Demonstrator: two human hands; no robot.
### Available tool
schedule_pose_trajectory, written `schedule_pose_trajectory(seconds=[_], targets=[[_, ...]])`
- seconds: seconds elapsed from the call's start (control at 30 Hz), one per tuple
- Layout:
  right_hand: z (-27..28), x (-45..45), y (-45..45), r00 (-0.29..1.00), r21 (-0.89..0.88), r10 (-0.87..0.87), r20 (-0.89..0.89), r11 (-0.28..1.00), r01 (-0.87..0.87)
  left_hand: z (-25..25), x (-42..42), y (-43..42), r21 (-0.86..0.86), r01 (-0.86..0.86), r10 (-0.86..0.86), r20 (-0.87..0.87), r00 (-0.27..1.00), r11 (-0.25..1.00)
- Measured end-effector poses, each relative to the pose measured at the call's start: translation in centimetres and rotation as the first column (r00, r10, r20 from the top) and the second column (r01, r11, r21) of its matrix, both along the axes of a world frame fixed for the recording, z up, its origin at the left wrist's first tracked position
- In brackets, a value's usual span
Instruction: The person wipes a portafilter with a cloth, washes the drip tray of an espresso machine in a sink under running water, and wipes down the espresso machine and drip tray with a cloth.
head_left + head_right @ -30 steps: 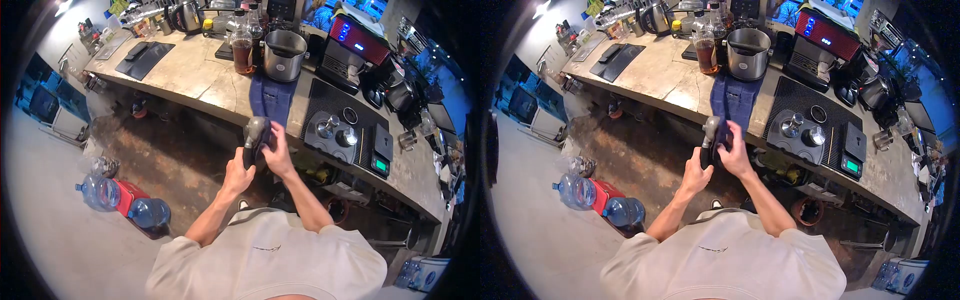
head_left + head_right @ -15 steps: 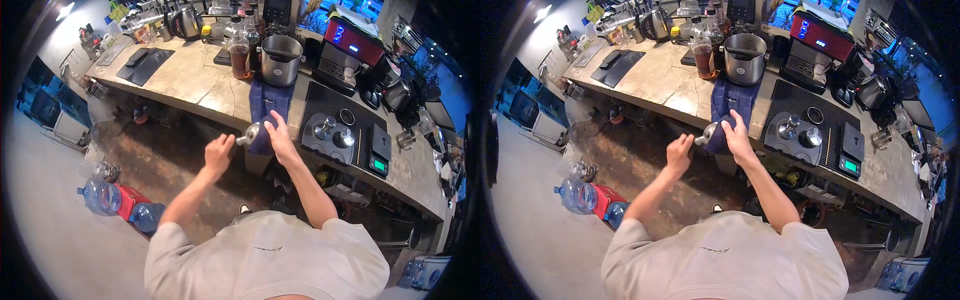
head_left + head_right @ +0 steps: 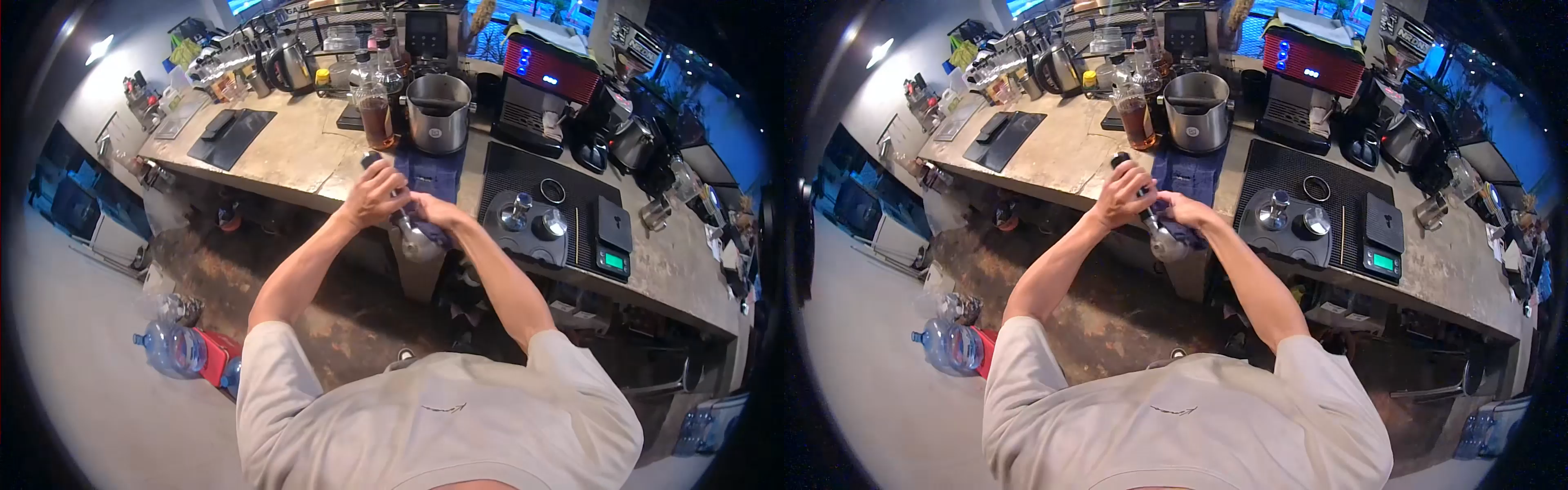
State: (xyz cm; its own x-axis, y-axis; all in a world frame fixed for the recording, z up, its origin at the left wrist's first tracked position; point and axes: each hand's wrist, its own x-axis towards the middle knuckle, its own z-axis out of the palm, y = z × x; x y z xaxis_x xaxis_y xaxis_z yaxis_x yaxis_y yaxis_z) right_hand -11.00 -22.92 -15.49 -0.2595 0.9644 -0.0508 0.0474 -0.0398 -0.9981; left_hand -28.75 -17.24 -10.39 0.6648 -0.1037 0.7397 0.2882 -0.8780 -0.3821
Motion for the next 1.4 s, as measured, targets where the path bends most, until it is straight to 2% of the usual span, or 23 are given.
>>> schedule_pose_trajectory(seconds=[0.13,0.17,0.27,0.3,0.33,0.43,0.5,0.53,0.6,0.63,0.67,0.7,0.77,0.83,0.87,0.93,0.97,1.0,1.13,1.2,1.27,1.3,1.4], targets=[[-2.9,-1.7,-2.3,0.993,0.232,-0.120,-0.010,0.965,0.119,-0.7,2.7,-1.9,-0.128,-0.036,0.053,0.126,0.991,0.991],[-3.5,-2.1,-2.9,0.989,0.285,-0.149,-0.021,0.947,0.149,-0.9,2.6,-2.4,-0.366,-0.003,0.089,0.217,0.972,0.930],[-4.4,-2.7,-4.8,0.973,0.442,-0.224,-0.054,0.869,0.224,-1.4,2.2,-3.3,-0.860,0.226,0.316,0.395,0.863,0.457],[-3.7,-1.7,-5.3,0.959,0.269,-0.276,-0.065,0.920,0.283,-1.5,1.7,-3.6,-0.858,0.221,0.324,0.396,0.859,0.463],[-3.3,0.0,-6.1,0.943,0.079,-0.326,-0.064,0.941,0.330,-1.9,0.6,-4.3,-0.892,0.359,0.298,0.434,0.850,0.276],[-2.2,1.8,-7.7,0.844,0.061,-0.423,-0.330,0.883,0.466,-3.2,-2.7,-6.3,-0.691,0.640,0.294,0.568,0.768,-0.336],[-4.4,3.6,-8.9,0.995,0.272,-0.097,0.020,0.958,0.088,-3.8,-5.1,-8.2,-0.719,0.623,0.372,0.512,0.774,-0.308],[-3.2,4.1,-8.4,0.950,0.356,-0.057,0.306,0.933,-0.059,-4.0,-5.2,-9.0,-0.741,0.603,0.411,0.471,0.780,-0.294],[0.0,3.4,-7.1,0.931,0.264,-0.230,0.282,0.952,0.155,-5.3,-3.6,-12.0,-0.770,0.552,0.480,0.370,0.795,-0.321],[2.8,2.0,-6.1,0.951,0.116,-0.260,-0.168,0.953,0.281,-5.2,-2.1,-13.9,-0.687,0.658,0.489,0.479,0.729,-0.308],[4.1,0.5,-5.4,0.750,-0.077,-0.311,-0.583,0.941,0.330,-4.8,-0.7,-16.5,-0.597,0.747,0.506,0.565,0.651,-0.294],[3.6,0.2,-4.2,0.603,-0.153,-0.302,-0.738,0.946,0.287,-3.6,0.6,-17.8,-0.594,0.743,0.506,0.558,0.657,-0.310],[1.7,-0.1,-1.6,0.277,-0.469,-0.416,-0.866,0.869,-0.159,-1.9,2.2,-20.2,-0.360,0.779,0.270,0.794,0.545,-0.513],[0.1,-3.4,-0.7,0.479,-0.509,-0.533,-0.697,0.839,0.192,-2.3,1.9,-20.0,-0.427,0.702,0.172,0.773,0.610,-0.570],[0.4,-4.5,-0.7,0.478,-0.521,-0.547,-0.687,0.830,0.201,-2.7,1.5,-20.0,-0.415,0.699,0.179,0.774,0.608,-0.583],[2.1,-5.7,-1.0,0.732,-0.373,-0.414,-0.541,0.898,0.232,-3.7,-0.2,-19.6,-0.400,0.788,0.355,0.731,0.582,-0.469],[2.1,-5.6,-1.4,0.918,0.109,-0.391,-0.070,0.911,0.397,-4.7,-1.4,-19.2,-0.391,0.789,0.359,0.732,0.579,-0.474],[2.0,-5.6,-2.0,0.773,0.569,-0.493,0.400,0.794,0.212,-6.3,-3.0,-18.8,-0.308,0.774,0.412,0.706,0.575,-0.553],[-5.5,-7.5,-4.5,0.737,0.594,-0.486,0.469,0.791,0.144,-10.6,-10.1,-17.4,-0.055,0.754,0.583,0.597,0.551,-0.655],[-10.8,-11.5,-4.4,0.475,0.546,-0.725,0.499,0.689,0.477,-11.6,-10.6,-17.9,0.059,0.748,0.614,0.616,0.494,-0.661],[-15.0,-13.9,-4.4,0.122,0.520,-0.833,0.540,0.444,0.730,-12.1,-10.3,-18.4,0.173,0.724,0.636,0.639,0.434,-0.668],[-15.8,-14.3,-3.2,0.132,0.529,-0.836,0.533,0.451,0.719,-11.8,-10.1,-18.3,0.172,0.734,0.637,0.647,0.419,-0.657],[-17.3,-16.4,2.3,-0.086,0.256,-0.843,0.530,0.063,0.965,-10.8,-10.3,-18.0,-0.306,0.805,0.663,0.459,0.592,-0.507]])
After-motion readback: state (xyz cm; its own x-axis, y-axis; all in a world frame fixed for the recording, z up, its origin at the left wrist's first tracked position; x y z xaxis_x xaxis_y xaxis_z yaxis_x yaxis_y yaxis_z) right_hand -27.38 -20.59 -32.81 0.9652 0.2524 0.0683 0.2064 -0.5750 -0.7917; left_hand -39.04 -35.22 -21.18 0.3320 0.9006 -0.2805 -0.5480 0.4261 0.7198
